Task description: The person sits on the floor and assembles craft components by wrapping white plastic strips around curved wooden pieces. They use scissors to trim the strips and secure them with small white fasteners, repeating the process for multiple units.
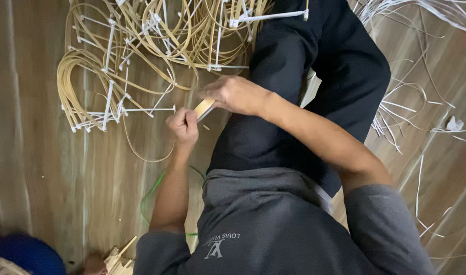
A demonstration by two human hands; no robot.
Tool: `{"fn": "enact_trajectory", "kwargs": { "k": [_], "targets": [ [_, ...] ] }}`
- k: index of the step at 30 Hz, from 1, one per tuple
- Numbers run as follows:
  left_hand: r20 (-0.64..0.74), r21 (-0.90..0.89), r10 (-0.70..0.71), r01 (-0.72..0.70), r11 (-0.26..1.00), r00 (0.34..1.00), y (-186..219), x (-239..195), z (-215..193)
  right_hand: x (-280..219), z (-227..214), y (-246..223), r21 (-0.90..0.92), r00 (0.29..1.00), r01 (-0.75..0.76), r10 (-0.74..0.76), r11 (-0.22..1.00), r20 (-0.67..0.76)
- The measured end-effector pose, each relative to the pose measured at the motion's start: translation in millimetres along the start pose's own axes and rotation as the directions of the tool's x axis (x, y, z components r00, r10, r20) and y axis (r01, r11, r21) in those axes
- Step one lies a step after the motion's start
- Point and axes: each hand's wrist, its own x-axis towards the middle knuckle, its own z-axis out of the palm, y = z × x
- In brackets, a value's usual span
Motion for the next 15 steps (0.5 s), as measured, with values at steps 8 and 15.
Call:
{"fn": "enact_trajectory", "kwargs": {
  "k": [8,15],
  "targets": [
    [-0.084,-0.101,-0.216,0.208,0.973,0.973,-82.4,-35.0,44.3,-4.0,43.9,35.4,-0.377,0.923,-0.344,0.384,0.86,0.033],
    [-0.035,-0.132,-0.241,0.234,0.963,0.97,-80.9,-45.5,42.2,-7.0,56.4,45.1,-0.512,0.917,-0.265,0.378,0.817,0.128]
  ]
}}
